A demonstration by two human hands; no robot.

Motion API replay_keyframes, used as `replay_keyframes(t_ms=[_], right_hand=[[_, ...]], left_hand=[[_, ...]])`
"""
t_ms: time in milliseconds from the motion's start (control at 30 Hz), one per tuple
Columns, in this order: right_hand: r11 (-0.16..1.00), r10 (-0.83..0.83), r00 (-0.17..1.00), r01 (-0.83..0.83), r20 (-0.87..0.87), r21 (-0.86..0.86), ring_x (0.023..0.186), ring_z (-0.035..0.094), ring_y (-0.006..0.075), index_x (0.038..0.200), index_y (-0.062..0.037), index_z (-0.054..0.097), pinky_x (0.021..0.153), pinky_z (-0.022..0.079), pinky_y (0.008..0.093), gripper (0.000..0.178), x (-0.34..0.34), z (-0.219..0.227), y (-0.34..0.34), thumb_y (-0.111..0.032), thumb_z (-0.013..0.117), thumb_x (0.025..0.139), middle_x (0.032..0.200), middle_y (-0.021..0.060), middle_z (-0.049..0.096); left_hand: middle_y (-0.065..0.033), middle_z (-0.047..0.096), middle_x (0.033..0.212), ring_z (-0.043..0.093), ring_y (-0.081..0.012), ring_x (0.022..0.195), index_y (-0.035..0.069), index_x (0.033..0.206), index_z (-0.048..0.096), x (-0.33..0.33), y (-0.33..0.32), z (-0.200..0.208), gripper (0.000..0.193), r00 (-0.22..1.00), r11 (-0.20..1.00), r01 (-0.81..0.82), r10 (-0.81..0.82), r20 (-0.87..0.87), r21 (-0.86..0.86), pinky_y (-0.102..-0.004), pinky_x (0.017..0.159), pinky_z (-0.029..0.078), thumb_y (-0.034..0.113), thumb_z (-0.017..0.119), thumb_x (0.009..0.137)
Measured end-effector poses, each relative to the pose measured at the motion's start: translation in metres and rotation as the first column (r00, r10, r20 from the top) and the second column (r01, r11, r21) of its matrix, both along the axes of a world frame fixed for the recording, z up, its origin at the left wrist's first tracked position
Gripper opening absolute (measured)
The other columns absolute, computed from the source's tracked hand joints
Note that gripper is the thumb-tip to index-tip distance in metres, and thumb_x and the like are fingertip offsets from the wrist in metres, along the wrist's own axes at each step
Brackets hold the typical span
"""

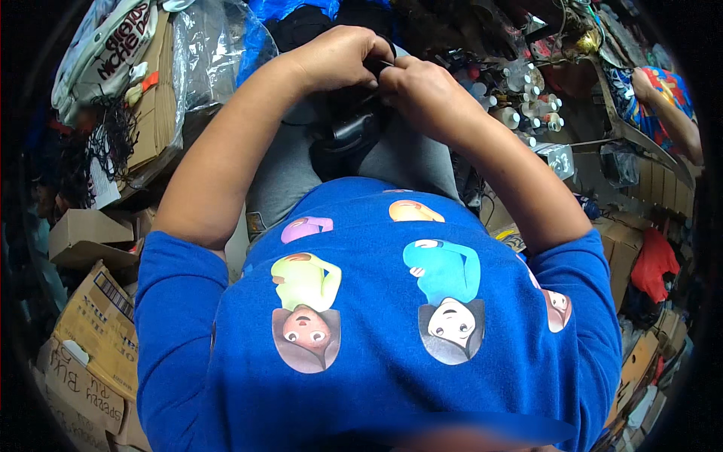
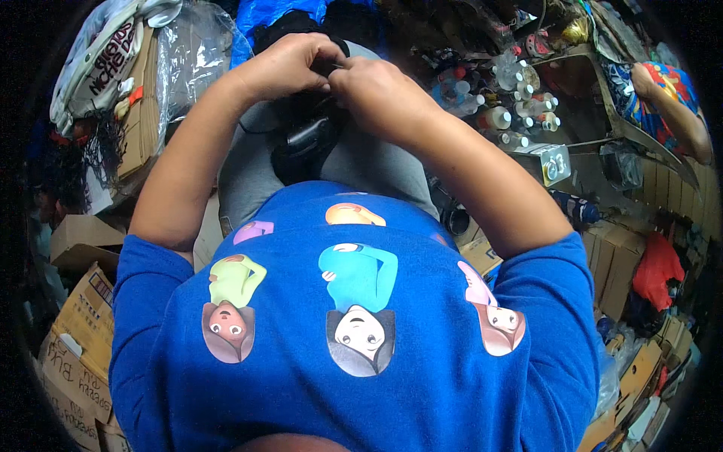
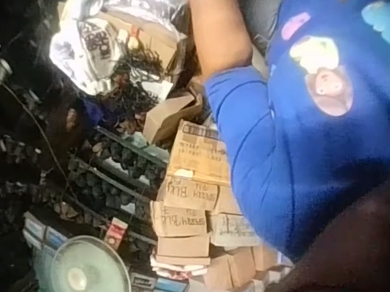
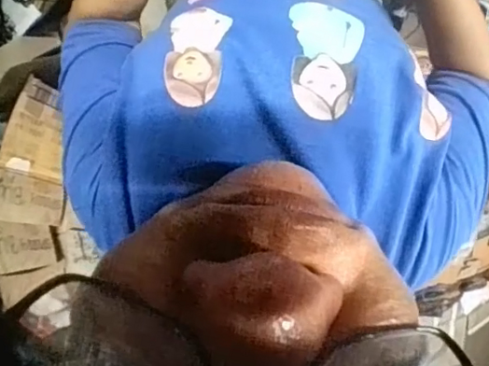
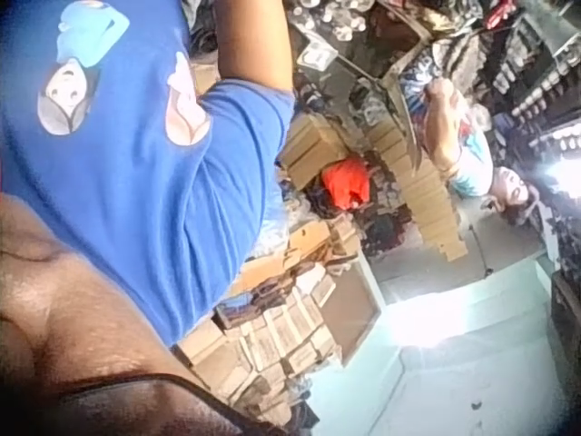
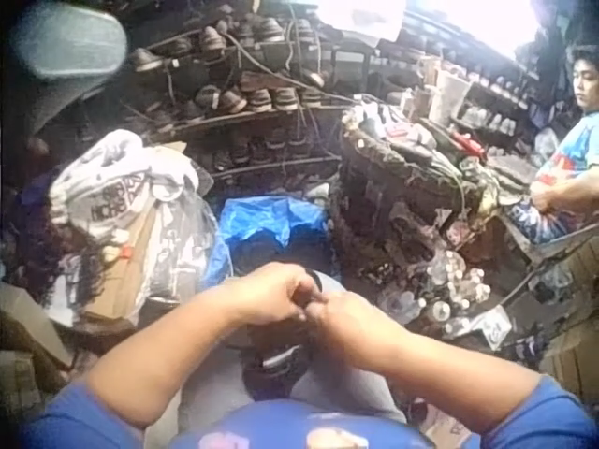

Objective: Stitch the upper part of a black shoe using a needle and thread by hand.

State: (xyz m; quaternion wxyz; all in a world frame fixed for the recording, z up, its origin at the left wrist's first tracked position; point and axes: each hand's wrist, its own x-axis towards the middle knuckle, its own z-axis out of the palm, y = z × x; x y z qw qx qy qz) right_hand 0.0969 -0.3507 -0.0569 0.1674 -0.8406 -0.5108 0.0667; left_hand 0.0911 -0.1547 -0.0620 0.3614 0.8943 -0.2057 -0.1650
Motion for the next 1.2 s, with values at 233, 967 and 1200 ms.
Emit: replay_keyframes(t_ms=[233, 967, 1200], right_hand=[[0.874, -0.179, 0.489, 0.477, -0.854, 0.089, 0.093, 0.052, 0.0120, 0.093, -0.0034, 0.062, 0.084, 0.041, 0.0268, 0.022, 0.015, -0.020, -0.036, -0.021, 0.071, 0.081, 0.095, 0.0025, 0.056], [0.494, 0.510, -0.194, 0.864, -0.838, 0.101, 0.046, 0.025, 0.0124, 0.058, -0.0139, 0.034, 0.062, 0.036, 0.0291, 0.049, 0.019, -0.058, -0.069, -0.041, 0.039, 0.098, 0.050, -0.0023, 0.024], [0.727, -0.316, 0.201, 0.679, -0.927, -0.101, 0.097, 0.057, 0.0176, 0.124, -0.0057, 0.051, 0.088, 0.045, 0.0331, 0.045, 0.030, -0.034, -0.122, -0.029, 0.063, 0.086, 0.110, 0.0101, 0.058]], left_hand=[[-0.0171, 0.062, 0.099, 0.060, -0.0334, 0.097, 0.009, 0.121, 0.052, -0.077, 0.031, -0.008, 0.052, 0.915, 0.970, -0.233, 0.244, 0.320, -0.073, -0.0377, 0.081, 0.048, 0.023, 0.072, 0.075], [0.0029, 0.028, 0.054, 0.034, -0.0122, 0.051, 0.014, 0.062, 0.038, -0.072, 0.089, -0.053, 0.040, 0.695, -0.165, -0.709, -0.003, -0.719, -0.685, -0.0321, 0.070, 0.042, 0.031, 0.045, 0.098], [-0.0089, 0.063, 0.098, 0.060, -0.0207, 0.091, 0.002, 0.097, 0.063, -0.099, 0.107, 0.026, 0.029, 0.616, 0.500, -0.728, 0.777, -0.128, -0.468, -0.0345, 0.081, 0.046, 0.028, 0.050, 0.095]])
